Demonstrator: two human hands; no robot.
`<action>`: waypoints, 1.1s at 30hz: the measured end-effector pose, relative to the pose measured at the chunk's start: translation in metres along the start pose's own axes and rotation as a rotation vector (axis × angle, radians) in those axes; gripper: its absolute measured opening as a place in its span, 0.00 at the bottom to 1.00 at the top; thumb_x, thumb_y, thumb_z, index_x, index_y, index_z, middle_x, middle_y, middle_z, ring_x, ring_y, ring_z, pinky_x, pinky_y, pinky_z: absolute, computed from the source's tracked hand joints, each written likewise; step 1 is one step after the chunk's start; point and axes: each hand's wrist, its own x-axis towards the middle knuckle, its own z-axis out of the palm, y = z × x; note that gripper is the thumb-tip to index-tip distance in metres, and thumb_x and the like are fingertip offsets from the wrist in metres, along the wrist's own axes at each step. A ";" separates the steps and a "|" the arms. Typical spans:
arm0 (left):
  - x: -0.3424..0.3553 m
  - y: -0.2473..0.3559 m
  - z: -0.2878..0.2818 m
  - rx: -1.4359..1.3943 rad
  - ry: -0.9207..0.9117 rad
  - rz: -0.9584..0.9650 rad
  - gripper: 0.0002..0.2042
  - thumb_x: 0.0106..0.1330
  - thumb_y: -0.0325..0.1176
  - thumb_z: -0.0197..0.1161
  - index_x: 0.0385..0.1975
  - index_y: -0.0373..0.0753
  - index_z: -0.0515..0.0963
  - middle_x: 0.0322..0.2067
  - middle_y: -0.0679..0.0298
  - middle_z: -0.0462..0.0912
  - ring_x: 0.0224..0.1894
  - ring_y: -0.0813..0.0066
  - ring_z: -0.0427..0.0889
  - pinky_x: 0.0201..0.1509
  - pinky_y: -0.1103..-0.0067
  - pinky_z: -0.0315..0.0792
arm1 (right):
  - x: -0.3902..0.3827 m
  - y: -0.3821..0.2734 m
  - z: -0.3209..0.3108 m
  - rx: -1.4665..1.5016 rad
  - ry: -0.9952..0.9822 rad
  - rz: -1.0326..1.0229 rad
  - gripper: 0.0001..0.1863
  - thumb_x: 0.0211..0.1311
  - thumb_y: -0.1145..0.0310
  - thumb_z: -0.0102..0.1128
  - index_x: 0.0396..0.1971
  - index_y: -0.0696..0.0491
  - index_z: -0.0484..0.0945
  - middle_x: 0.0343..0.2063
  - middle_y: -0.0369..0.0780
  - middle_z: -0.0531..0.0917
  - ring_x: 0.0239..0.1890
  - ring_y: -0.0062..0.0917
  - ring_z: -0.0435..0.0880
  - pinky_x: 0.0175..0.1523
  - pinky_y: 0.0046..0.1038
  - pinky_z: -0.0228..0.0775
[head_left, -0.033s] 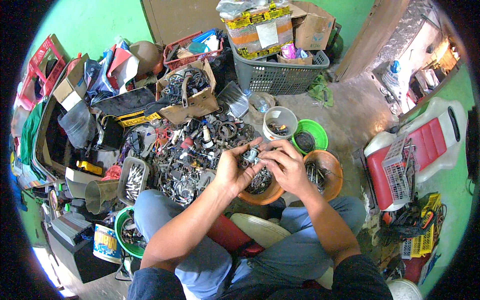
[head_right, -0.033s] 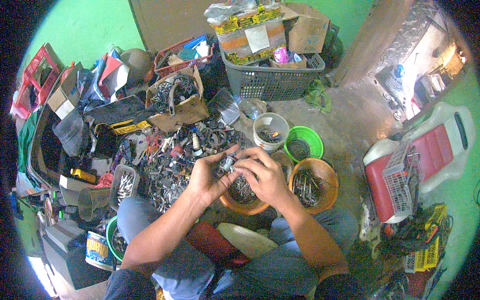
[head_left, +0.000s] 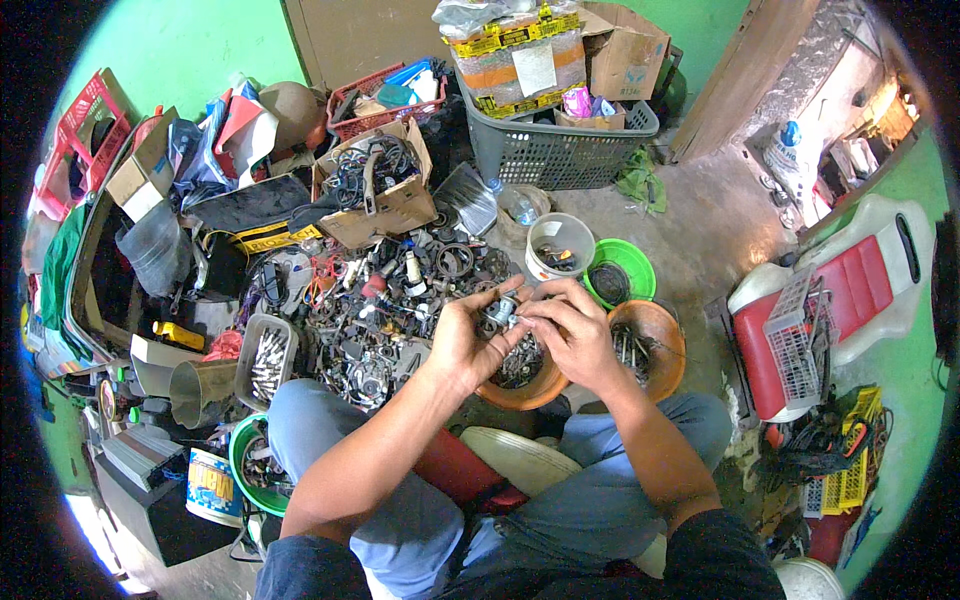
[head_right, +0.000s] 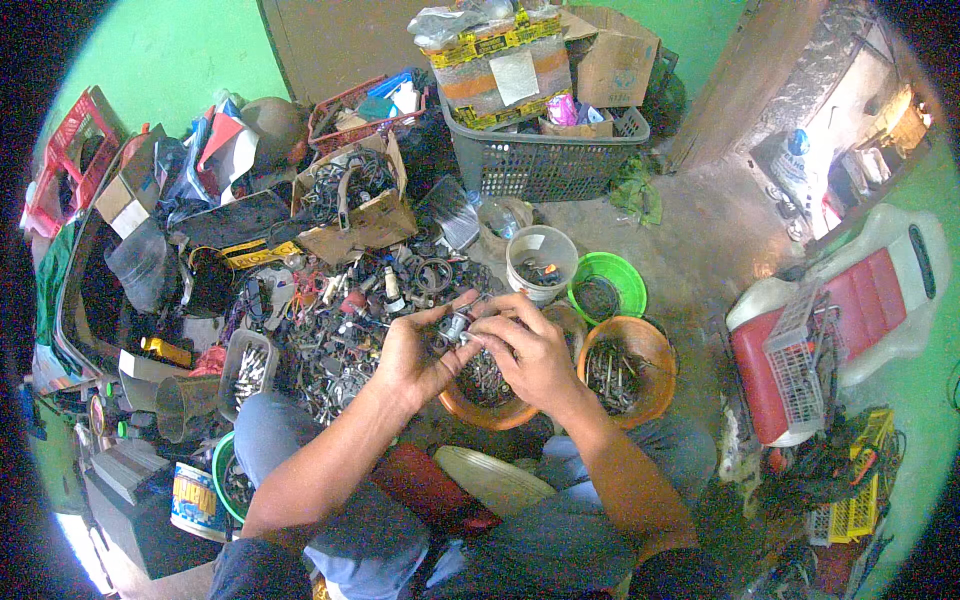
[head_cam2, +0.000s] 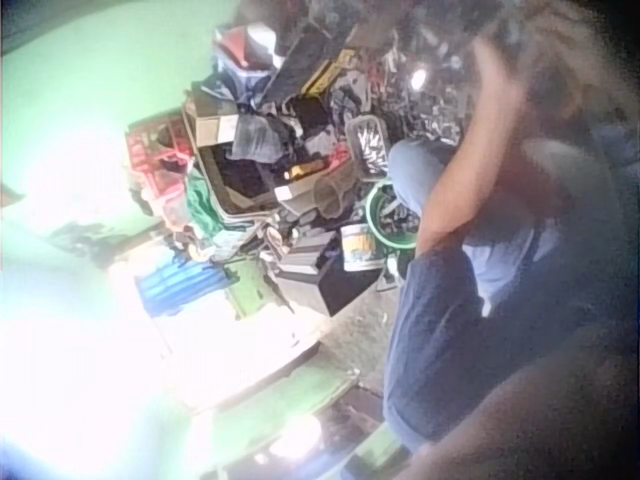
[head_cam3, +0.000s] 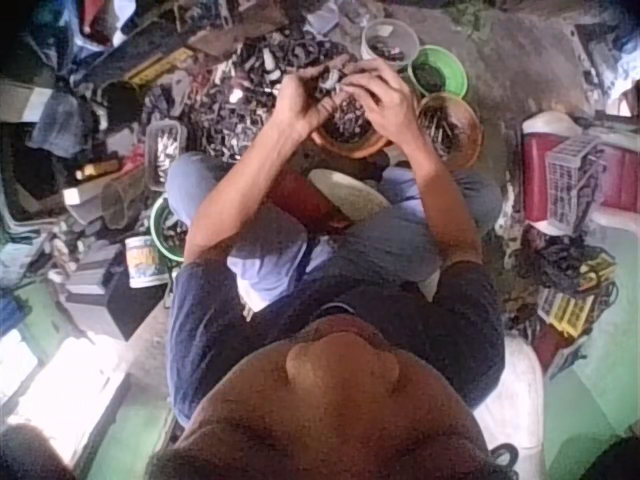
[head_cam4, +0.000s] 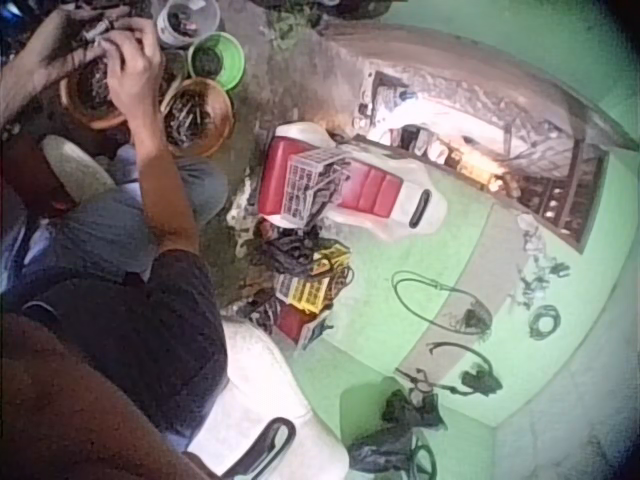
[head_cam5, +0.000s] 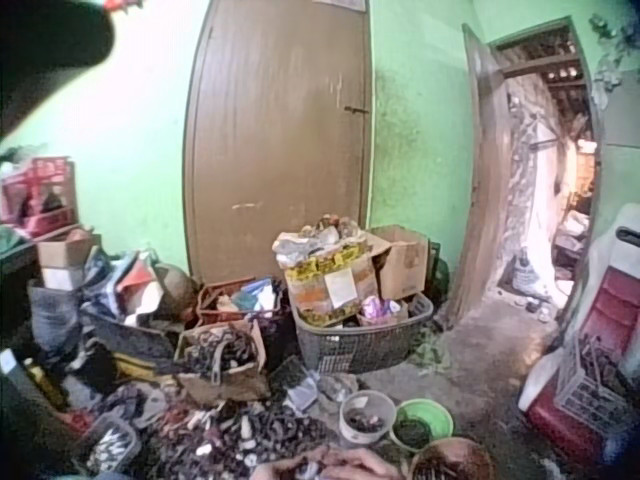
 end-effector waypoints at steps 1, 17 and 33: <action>0.000 0.000 0.000 0.003 0.001 0.003 0.21 0.76 0.33 0.42 0.64 0.31 0.65 0.52 0.51 0.77 0.51 0.59 0.80 0.55 0.67 0.80 | 0.001 -0.001 0.000 -0.002 0.011 -0.002 0.08 0.57 0.79 0.65 0.37 0.57 0.82 0.42 0.41 0.81 0.41 0.34 0.85 0.45 0.35 0.78; -0.004 0.003 0.012 -0.064 0.022 0.035 0.22 0.73 0.30 0.42 0.63 0.27 0.63 0.58 0.44 0.72 0.62 0.49 0.73 0.68 0.59 0.71 | -0.004 0.013 -0.004 0.027 0.335 -0.050 0.10 0.57 0.86 0.65 0.36 0.60 0.76 0.37 0.44 0.81 0.39 0.24 0.83 0.40 0.24 0.79; -0.002 0.008 0.013 -0.118 0.037 0.061 0.19 0.74 0.30 0.41 0.60 0.26 0.65 0.57 0.41 0.72 0.62 0.47 0.72 0.68 0.56 0.70 | 0.007 0.005 -0.016 -0.067 0.300 0.103 0.08 0.55 0.81 0.67 0.35 0.57 0.81 0.35 0.41 0.82 0.34 0.27 0.83 0.37 0.26 0.75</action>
